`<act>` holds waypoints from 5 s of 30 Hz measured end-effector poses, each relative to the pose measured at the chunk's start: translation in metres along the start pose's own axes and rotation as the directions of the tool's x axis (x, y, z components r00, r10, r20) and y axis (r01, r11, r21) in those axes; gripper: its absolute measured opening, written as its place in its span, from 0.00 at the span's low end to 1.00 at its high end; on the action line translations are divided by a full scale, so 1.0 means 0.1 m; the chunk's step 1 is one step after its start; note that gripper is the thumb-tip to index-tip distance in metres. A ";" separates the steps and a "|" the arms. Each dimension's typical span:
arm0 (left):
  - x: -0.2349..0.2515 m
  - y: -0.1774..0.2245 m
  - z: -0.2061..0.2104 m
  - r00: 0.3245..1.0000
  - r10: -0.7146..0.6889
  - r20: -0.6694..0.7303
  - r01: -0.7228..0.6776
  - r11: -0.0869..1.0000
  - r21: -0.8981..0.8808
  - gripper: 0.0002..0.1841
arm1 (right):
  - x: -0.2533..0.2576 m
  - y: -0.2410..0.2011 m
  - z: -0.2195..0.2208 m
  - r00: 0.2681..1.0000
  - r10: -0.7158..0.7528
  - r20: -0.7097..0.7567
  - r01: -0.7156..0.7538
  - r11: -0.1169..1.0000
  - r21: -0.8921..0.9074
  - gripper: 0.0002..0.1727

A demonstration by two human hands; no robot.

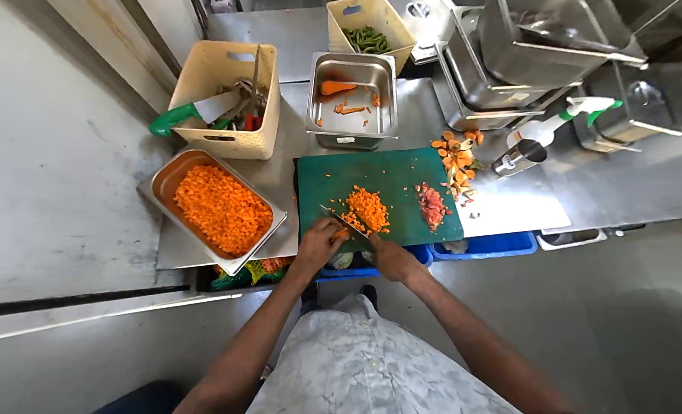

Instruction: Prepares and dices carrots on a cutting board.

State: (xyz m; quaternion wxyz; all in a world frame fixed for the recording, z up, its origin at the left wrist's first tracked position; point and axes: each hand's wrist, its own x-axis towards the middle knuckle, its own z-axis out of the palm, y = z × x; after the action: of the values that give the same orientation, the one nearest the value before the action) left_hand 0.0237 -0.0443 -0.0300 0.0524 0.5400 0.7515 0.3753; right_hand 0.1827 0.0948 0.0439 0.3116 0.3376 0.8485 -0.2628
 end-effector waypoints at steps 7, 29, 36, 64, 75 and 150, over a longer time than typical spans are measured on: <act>0.06 -0.03 -0.13 0.988 -0.019 0.151 0.014 0.999 0.038 0.05 | -0.10 -0.03 -0.07 0.999 0.025 -0.024 -0.026 0.998 -0.056 0.24; 0.18 -0.07 -0.18 0.966 0.000 0.260 0.009 0.999 -0.033 0.04 | -0.29 -0.09 -0.39 0.999 -0.030 -0.030 0.025 0.987 -0.159 0.22; -0.04 -0.08 -0.09 0.992 0.032 0.122 -0.035 0.999 0.025 0.08 | -0.01 -0.11 0.03 1.000 -0.021 0.012 0.022 1.000 -0.012 0.28; -0.04 -0.07 -0.12 0.984 0.018 0.175 -0.030 0.998 0.062 0.04 | -0.05 -0.17 -0.07 0.999 -0.045 -0.019 0.043 0.994 -0.097 0.25; -0.30 -0.16 -0.05 0.999 0.045 -0.015 -0.044 0.999 0.022 0.10 | -0.05 -0.18 0.06 0.999 -0.031 0.022 0.032 0.999 -0.042 0.23; 0.00 0.72 -0.79 0.766 -0.215 -0.605 0.467 0.833 0.296 0.22 | 0.01 1.53 -0.22 0.421 -0.098 -0.902 0.628 0.749 0.211 0.23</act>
State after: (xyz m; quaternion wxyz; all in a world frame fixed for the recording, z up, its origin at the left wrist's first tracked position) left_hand 0.0405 -0.0749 0.0711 -0.2162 0.2571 0.8851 0.3222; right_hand 0.2871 0.2070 0.0219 -0.3167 0.2890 0.8344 -0.3464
